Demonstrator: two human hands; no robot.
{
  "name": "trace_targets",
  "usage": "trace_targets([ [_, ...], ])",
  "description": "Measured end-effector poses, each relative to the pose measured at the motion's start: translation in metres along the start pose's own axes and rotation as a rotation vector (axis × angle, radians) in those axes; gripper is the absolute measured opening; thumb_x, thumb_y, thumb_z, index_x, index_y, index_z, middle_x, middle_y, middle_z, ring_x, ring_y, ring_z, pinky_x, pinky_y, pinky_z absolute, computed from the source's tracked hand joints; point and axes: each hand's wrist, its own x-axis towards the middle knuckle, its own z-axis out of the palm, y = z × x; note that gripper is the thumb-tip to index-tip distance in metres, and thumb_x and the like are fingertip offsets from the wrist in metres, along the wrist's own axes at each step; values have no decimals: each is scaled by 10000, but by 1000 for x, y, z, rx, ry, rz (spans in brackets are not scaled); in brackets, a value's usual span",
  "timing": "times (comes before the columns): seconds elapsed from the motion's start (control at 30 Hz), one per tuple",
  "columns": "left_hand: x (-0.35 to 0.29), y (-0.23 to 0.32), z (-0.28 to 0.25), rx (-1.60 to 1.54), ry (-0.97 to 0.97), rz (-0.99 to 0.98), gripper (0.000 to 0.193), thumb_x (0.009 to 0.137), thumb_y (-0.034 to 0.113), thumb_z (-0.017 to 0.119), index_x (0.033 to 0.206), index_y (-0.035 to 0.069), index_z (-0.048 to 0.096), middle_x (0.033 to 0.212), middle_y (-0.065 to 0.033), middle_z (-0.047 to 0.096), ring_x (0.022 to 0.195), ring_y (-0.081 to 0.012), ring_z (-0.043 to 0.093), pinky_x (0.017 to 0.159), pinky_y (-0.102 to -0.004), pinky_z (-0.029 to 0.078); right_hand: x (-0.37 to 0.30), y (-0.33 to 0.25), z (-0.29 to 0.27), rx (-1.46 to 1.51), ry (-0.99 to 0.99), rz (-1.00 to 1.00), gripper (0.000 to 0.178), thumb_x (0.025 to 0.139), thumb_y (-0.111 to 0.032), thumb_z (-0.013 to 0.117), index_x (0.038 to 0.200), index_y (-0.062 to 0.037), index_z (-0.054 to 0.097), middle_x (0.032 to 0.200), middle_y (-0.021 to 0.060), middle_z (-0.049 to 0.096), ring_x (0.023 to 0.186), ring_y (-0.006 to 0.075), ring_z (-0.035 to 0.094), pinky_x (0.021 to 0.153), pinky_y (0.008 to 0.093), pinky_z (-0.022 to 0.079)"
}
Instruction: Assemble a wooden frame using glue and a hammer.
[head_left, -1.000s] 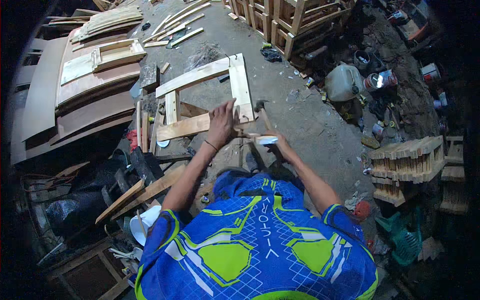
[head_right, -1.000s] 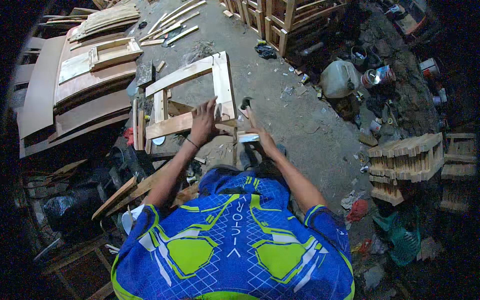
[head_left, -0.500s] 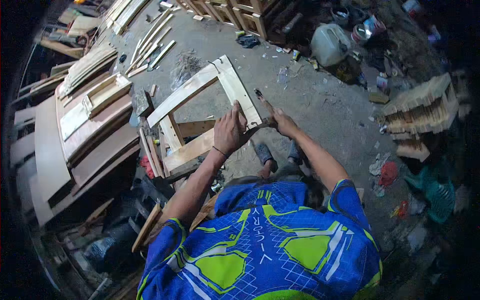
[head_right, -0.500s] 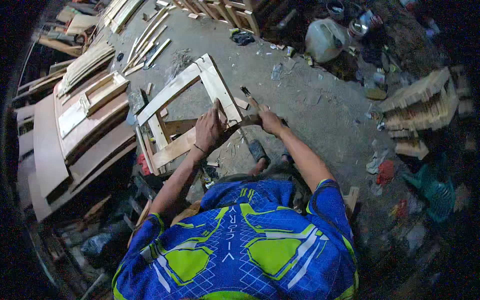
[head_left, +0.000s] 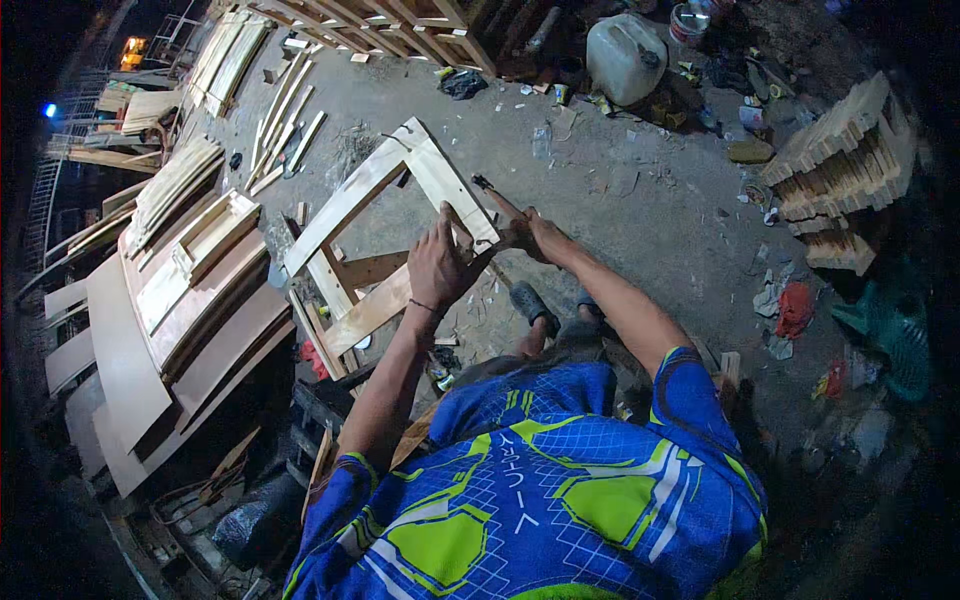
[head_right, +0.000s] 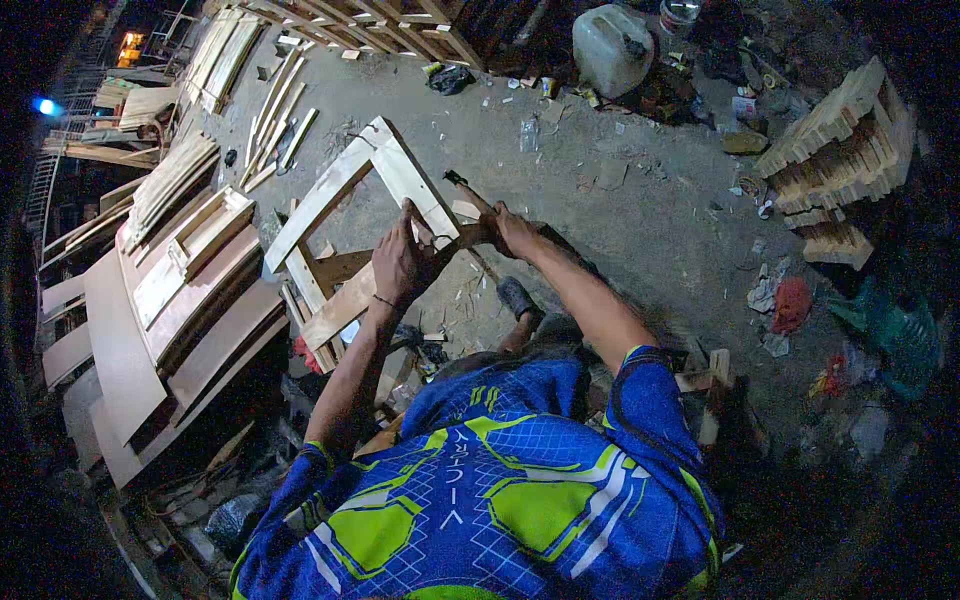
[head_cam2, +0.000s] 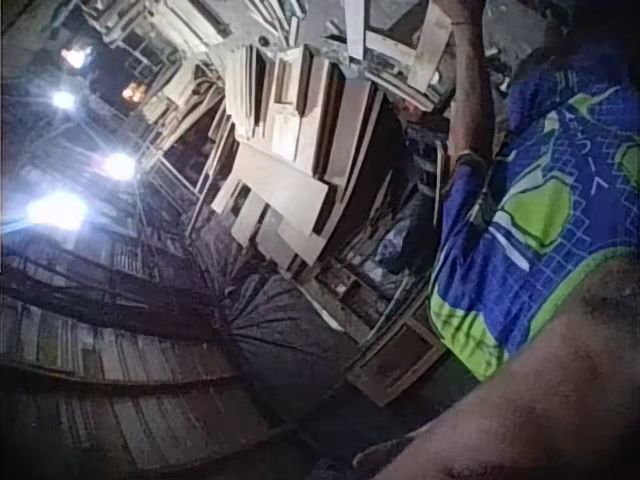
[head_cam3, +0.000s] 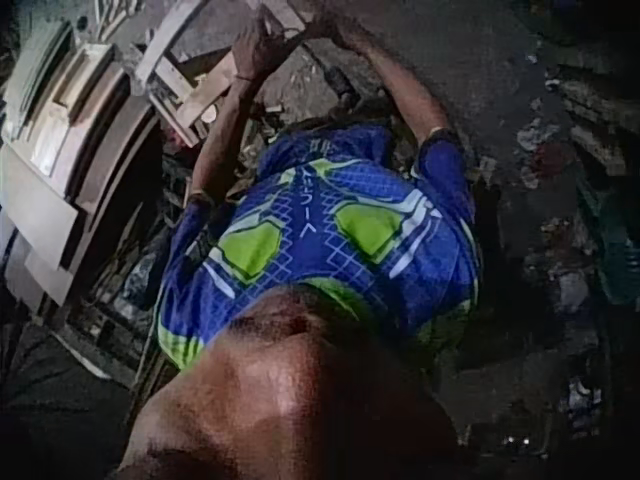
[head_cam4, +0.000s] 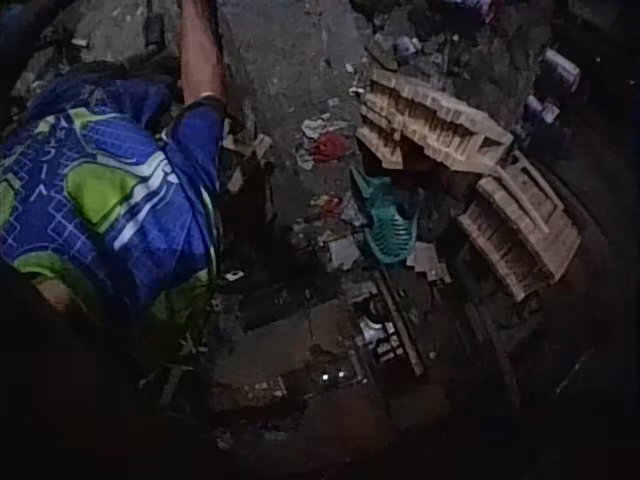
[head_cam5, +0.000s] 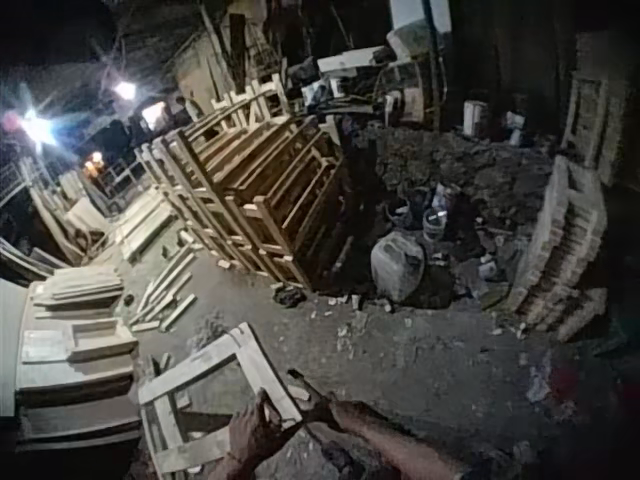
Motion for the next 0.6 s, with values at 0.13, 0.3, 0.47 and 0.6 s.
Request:
trace_targets([
  [0.13,1,-1,-4,-4,-29,-8,807,832,125,649,1543,-6,292,1035,-212,674,905,-364,665,777,-433,506,-8,-16,-5,-77,-5,-31,458,1104,-429,271,1124,-92,580,919,51,654,750,170,574,695,324,466],
  [0.3,2,0,-7,33,-81,-45,860,812,117,665,1559,0,255,1117,-219,680,948,-364,671,802,-444,502,-17,-39,-17,17,-95,92,454,1108,-422,265,1171,-103,583,1052,75,666,912,214,609,824,353,468],
  [0.47,-1,-7,-14,8,-87,-77,887,797,148,690,1565,22,263,1235,-219,656,997,-357,668,816,-439,494,6,-19,3,-458,-173,-141,408,1100,-332,249,1369,-99,448,1253,190,631,1155,362,597,985,451,457],
  [0.6,-5,-14,-18,-12,-92,-47,918,784,182,721,1569,37,267,1277,-212,641,1059,-350,652,838,-427,489,10,-14,11,-518,-182,-180,402,1086,-341,319,1369,-86,446,1211,184,652,1132,343,612,973,449,463],
])
